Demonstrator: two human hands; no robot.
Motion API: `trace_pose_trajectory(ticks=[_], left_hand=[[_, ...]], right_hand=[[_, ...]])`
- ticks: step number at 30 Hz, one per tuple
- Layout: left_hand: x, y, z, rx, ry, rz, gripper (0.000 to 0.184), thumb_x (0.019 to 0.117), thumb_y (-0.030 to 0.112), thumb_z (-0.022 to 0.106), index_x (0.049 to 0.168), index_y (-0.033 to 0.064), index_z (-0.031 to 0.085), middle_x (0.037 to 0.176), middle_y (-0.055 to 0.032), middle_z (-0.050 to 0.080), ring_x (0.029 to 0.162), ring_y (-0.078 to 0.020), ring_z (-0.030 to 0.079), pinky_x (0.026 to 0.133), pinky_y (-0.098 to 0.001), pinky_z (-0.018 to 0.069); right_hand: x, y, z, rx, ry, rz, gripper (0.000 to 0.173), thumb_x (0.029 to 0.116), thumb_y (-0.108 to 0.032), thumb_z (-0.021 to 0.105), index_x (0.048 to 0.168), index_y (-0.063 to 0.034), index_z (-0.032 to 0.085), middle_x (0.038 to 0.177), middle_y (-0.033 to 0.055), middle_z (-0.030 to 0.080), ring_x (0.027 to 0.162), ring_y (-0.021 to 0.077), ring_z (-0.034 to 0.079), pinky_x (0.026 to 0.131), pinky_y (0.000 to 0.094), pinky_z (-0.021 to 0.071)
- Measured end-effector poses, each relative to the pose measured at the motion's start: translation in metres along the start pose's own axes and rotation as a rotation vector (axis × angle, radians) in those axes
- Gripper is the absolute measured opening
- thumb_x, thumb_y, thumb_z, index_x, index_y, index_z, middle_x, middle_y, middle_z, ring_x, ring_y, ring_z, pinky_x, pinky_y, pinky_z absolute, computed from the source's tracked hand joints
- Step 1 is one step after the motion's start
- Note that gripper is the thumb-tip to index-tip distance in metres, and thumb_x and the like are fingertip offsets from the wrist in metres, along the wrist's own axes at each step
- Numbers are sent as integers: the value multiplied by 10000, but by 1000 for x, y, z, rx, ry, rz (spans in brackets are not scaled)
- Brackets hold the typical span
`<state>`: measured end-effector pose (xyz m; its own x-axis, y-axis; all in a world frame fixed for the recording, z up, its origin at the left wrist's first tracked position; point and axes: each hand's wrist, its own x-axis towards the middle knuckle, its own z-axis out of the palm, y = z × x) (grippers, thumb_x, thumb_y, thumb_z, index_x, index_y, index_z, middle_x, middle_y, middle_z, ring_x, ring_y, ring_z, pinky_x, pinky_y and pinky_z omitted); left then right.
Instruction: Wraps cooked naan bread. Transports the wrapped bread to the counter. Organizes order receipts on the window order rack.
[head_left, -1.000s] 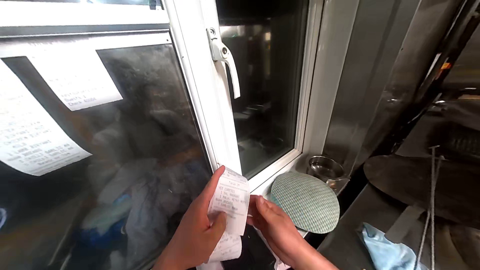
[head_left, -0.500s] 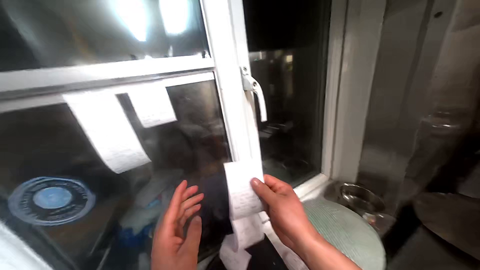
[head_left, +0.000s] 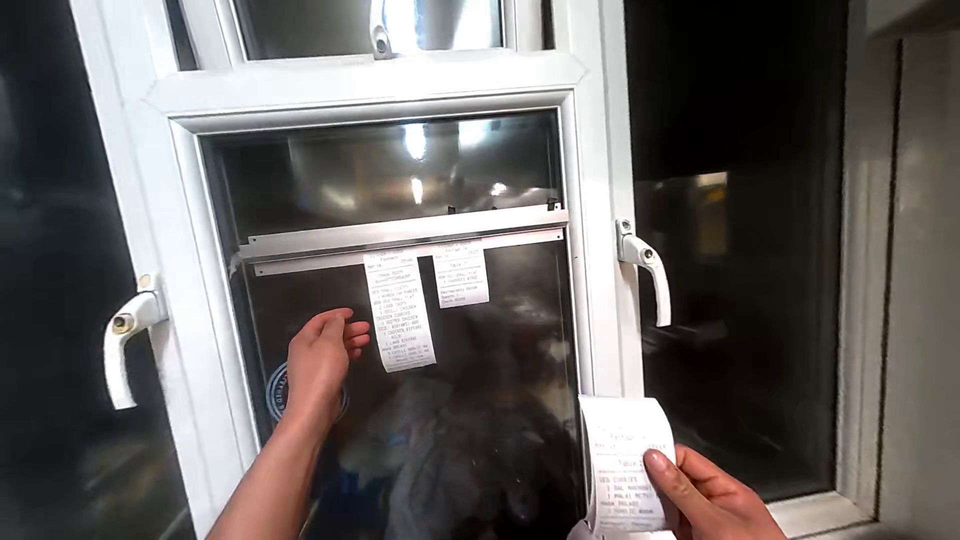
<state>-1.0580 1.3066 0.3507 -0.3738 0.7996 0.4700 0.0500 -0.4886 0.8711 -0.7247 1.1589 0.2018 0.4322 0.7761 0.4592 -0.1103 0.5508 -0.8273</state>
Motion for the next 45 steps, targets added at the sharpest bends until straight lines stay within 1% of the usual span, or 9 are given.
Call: trace_pose_trajectory(ticks=[5, 11, 19, 23, 26, 32, 40, 43, 45], left_hand=[[0, 17, 10, 91, -33, 26, 367, 1109, 342, 450, 1285, 59, 603, 1032, -120, 737, 900, -218, 732, 795, -417, 595], [2, 23, 25, 78, -80, -3, 396, 970, 141, 716, 1306, 49, 527, 977, -136, 733, 821, -228, 733, 749, -420, 616], [6, 18, 23, 51, -58, -5, 266, 1030, 121, 598, 1264, 34, 505, 943, -134, 646, 757, -192, 669, 715, -378, 584], [10, 20, 26, 3, -66, 22, 355, 1001, 178, 681, 1270, 53, 486, 930, -111, 696, 744, -178, 693, 701, -370, 594], [19, 25, 31, -109, -55, 68, 394, 949, 96, 726, 1266, 67, 494, 936, -86, 740, 757, -159, 731, 692, -351, 620], [30, 31, 15, 12, 136, 143, 173, 867, 75, 781, 977, 75, 647, 827, -75, 667, 709, -186, 647, 637, -422, 557], [52, 31, -29, 10, 205, 129, 160, 902, 78, 742, 1055, 100, 704, 926, -43, 684, 753, -125, 649, 686, -358, 567], [44, 35, -26, 268, 246, 262, 151, 921, 97, 734, 1071, 85, 730, 988, -98, 705, 871, -201, 650, 773, -462, 530], [31, 35, -23, 514, 288, 538, 269, 954, 103, 651, 1210, 35, 699, 1187, -241, 676, 1124, -408, 631, 952, -645, 462]], right_hand=[[-2, 0, 0, 24, -19, -14, 202, 1030, 3, 514, 908, -77, 654, 763, 14, 755, 671, 94, 727, 656, 280, 630], [-6, 1, -1, 36, -33, -15, 205, 1029, 10, 511, 910, -67, 658, 769, 33, 757, 671, 108, 730, 655, 287, 633], [-14, -1, -7, 38, -18, -10, 215, 1033, 15, 498, 919, -73, 658, 774, 28, 760, 676, 103, 733, 661, 282, 634], [-19, -2, -6, 35, -15, 0, 217, 1030, 21, 498, 918, -74, 658, 775, 23, 763, 684, 99, 736, 668, 278, 635], [-20, 0, -3, 34, -28, -6, 212, 1027, 17, 501, 913, -79, 651, 767, 13, 755, 678, 91, 726, 667, 275, 628], [-23, 6, -7, 45, -62, -45, 205, 1025, 6, 516, 933, -97, 668, 789, -11, 762, 696, 73, 723, 678, 271, 622], [-26, 7, -23, 39, -33, -49, 194, 1025, 1, 526, 942, -91, 675, 795, -6, 762, 693, 79, 722, 680, 280, 623], [-28, 8, -20, 49, -41, -59, 205, 1027, 3, 524, 936, -100, 676, 793, -9, 765, 696, 76, 726, 682, 275, 625], [-30, 10, -21, 67, -36, -53, 198, 1023, 6, 529, 939, -92, 679, 795, 3, 768, 699, 87, 731, 686, 281, 629]])
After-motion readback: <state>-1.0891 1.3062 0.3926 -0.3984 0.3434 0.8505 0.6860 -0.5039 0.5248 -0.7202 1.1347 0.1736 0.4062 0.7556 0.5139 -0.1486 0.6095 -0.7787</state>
